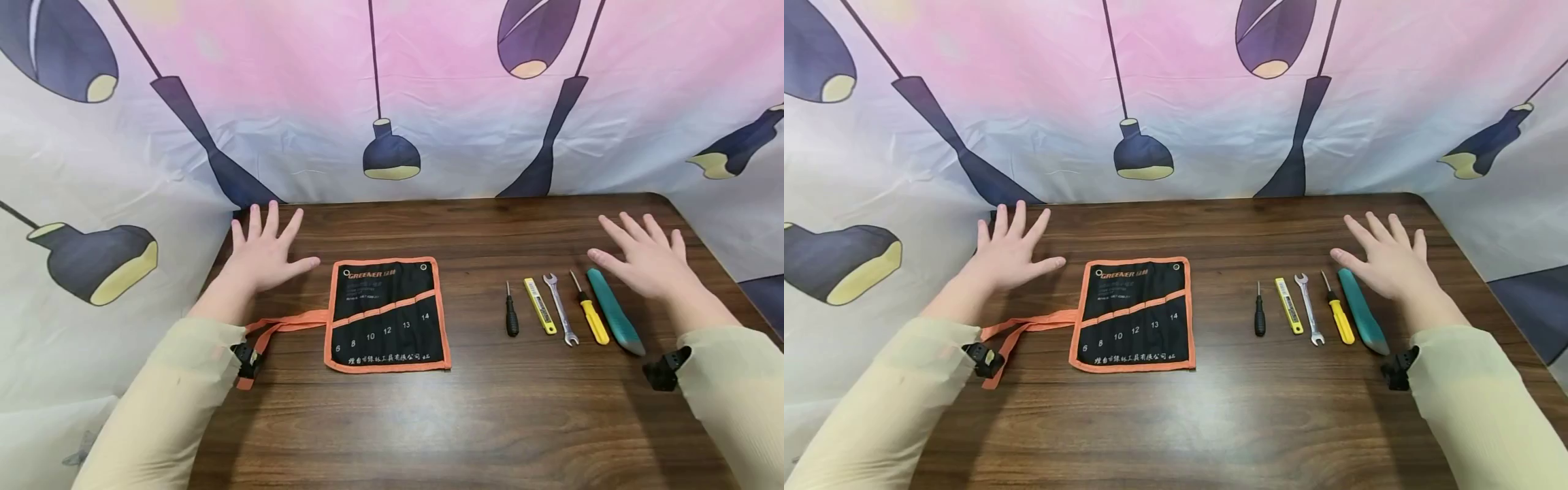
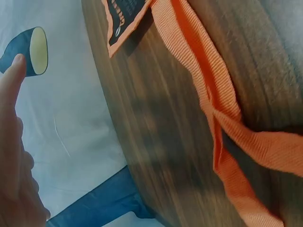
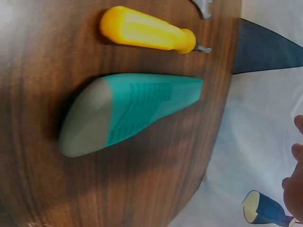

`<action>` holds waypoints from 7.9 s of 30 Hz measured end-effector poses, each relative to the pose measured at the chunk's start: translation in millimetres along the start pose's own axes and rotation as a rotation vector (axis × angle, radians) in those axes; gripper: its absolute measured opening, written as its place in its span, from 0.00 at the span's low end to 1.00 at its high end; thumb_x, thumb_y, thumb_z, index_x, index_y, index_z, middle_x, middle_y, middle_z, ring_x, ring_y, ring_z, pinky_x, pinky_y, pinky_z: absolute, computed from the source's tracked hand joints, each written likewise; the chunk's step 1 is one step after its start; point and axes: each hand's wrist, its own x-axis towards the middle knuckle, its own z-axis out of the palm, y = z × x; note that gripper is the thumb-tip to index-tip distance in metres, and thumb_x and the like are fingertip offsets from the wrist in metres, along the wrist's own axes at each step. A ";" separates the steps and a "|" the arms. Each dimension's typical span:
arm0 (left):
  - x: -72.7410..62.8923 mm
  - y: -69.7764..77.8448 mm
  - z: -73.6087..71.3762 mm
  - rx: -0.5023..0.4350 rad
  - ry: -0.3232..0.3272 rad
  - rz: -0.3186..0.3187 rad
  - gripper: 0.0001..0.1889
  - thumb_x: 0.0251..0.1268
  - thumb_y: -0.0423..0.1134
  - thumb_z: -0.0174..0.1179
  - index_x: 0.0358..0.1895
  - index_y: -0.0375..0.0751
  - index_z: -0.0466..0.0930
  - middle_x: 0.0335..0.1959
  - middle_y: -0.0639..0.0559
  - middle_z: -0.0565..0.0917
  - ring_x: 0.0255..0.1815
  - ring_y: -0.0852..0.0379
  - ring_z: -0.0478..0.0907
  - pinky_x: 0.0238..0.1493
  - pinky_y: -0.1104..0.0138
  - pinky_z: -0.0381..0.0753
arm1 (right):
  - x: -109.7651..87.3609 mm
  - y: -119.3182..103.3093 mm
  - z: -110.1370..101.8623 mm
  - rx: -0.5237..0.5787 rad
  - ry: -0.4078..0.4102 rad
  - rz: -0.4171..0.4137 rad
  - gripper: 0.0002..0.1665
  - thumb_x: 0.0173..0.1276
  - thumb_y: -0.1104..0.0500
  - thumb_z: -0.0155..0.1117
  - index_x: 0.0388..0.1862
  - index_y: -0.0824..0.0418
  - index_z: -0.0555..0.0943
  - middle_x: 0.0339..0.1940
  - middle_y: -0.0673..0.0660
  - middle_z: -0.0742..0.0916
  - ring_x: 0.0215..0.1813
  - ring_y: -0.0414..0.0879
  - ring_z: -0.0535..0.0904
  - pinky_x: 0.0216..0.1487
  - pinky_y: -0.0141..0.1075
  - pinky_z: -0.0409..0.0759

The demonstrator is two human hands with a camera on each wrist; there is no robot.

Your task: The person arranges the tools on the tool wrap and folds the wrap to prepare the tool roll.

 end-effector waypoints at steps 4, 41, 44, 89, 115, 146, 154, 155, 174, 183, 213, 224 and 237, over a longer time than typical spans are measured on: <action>-1.8 3.2 3.6 -0.011 -0.002 0.019 0.53 0.53 0.79 0.35 0.75 0.52 0.32 0.72 0.33 0.27 0.69 0.32 0.18 0.58 0.32 0.27 | -5.3 -0.6 6.3 -0.001 0.018 -0.008 0.44 0.70 0.33 0.40 0.77 0.49 0.43 0.74 0.69 0.49 0.72 0.68 0.31 0.58 0.67 0.23; -24.5 17.7 56.0 -0.208 0.016 0.140 0.46 0.62 0.58 0.56 0.76 0.46 0.40 0.74 0.35 0.42 0.71 0.34 0.42 0.60 0.36 0.49 | -39.2 -4.6 49.8 0.070 0.147 -0.090 0.50 0.61 0.39 0.63 0.74 0.59 0.56 0.61 0.75 0.71 0.62 0.73 0.60 0.55 0.67 0.53; -26.5 17.8 61.0 -0.225 0.009 0.143 0.46 0.62 0.58 0.56 0.75 0.44 0.42 0.73 0.34 0.43 0.71 0.33 0.43 0.59 0.36 0.50 | -41.7 -2.8 53.7 0.103 0.152 -0.106 0.49 0.61 0.41 0.64 0.74 0.60 0.56 0.61 0.76 0.71 0.61 0.73 0.60 0.55 0.66 0.54; -37.4 50.3 98.3 -0.506 0.034 0.248 0.49 0.55 0.59 0.63 0.73 0.40 0.48 0.65 0.39 0.66 0.65 0.39 0.56 0.62 0.44 0.51 | -53.2 -20.0 80.6 0.251 0.139 -0.121 0.45 0.62 0.46 0.66 0.72 0.62 0.60 0.63 0.72 0.70 0.63 0.72 0.58 0.56 0.64 0.57; -35.8 40.6 96.7 -0.322 -0.114 0.344 0.42 0.48 0.62 0.66 0.67 0.45 0.68 0.66 0.47 0.64 0.64 0.41 0.57 0.58 0.41 0.55 | -52.0 -22.4 79.7 0.248 0.131 -0.111 0.41 0.61 0.45 0.66 0.68 0.61 0.66 0.62 0.69 0.72 0.62 0.72 0.58 0.53 0.65 0.59; -52.2 85.3 109.3 -0.397 0.032 0.188 0.37 0.53 0.60 0.63 0.66 0.48 0.68 0.49 0.46 0.71 0.47 0.48 0.66 0.49 0.52 0.66 | -52.9 -24.0 80.3 0.273 0.087 -0.067 0.47 0.62 0.44 0.65 0.71 0.66 0.59 0.65 0.74 0.66 0.63 0.75 0.54 0.55 0.66 0.56; -52.0 82.3 117.6 -0.414 0.107 0.204 0.36 0.50 0.59 0.67 0.63 0.51 0.71 0.48 0.48 0.71 0.48 0.48 0.67 0.51 0.50 0.65 | -51.7 -25.1 79.9 0.268 0.097 -0.073 0.47 0.62 0.44 0.65 0.71 0.66 0.59 0.65 0.74 0.67 0.63 0.75 0.55 0.55 0.66 0.57; -50.9 80.5 117.8 -0.417 0.104 0.217 0.36 0.49 0.59 0.67 0.64 0.50 0.71 0.49 0.48 0.72 0.49 0.49 0.67 0.51 0.50 0.65 | -51.9 -25.0 79.8 0.268 0.100 -0.074 0.47 0.62 0.44 0.65 0.71 0.66 0.59 0.65 0.74 0.67 0.63 0.75 0.55 0.55 0.66 0.57; -46.6 63.1 103.5 -0.484 0.026 0.341 0.32 0.57 0.50 0.64 0.66 0.47 0.68 0.59 0.46 0.72 0.61 0.46 0.65 0.60 0.46 0.58 | -57.0 -19.4 81.1 0.295 0.143 -0.066 0.48 0.60 0.45 0.67 0.69 0.71 0.59 0.62 0.73 0.69 0.62 0.75 0.56 0.55 0.65 0.57; -48.9 79.1 110.6 -0.385 0.025 0.281 0.42 0.49 0.61 0.66 0.68 0.48 0.65 0.54 0.45 0.69 0.54 0.48 0.63 0.50 0.49 0.62 | -57.2 -19.1 78.9 0.318 0.156 -0.059 0.47 0.61 0.47 0.66 0.68 0.72 0.59 0.59 0.72 0.72 0.61 0.76 0.55 0.56 0.65 0.55; -47.6 60.8 96.9 -0.443 -0.059 0.340 0.37 0.53 0.51 0.65 0.68 0.49 0.65 0.63 0.46 0.70 0.64 0.44 0.61 0.59 0.44 0.50 | -64.0 -12.4 77.8 0.276 0.131 0.016 0.50 0.62 0.43 0.64 0.70 0.72 0.56 0.61 0.74 0.70 0.61 0.73 0.56 0.53 0.66 0.58; -44.6 65.1 103.0 -0.353 -0.044 0.364 0.34 0.51 0.56 0.66 0.63 0.53 0.72 0.56 0.49 0.69 0.56 0.46 0.61 0.52 0.46 0.59 | -68.5 -3.0 81.3 0.266 0.148 0.085 0.48 0.64 0.42 0.61 0.70 0.72 0.56 0.59 0.76 0.69 0.59 0.74 0.57 0.51 0.67 0.60; -41.3 58.1 89.3 -0.291 -0.133 0.434 0.32 0.51 0.49 0.67 0.63 0.53 0.71 0.57 0.50 0.69 0.56 0.46 0.64 0.52 0.44 0.63 | -76.6 17.6 89.1 0.259 0.149 0.108 0.47 0.66 0.43 0.59 0.67 0.77 0.57 0.59 0.78 0.68 0.59 0.75 0.57 0.53 0.64 0.55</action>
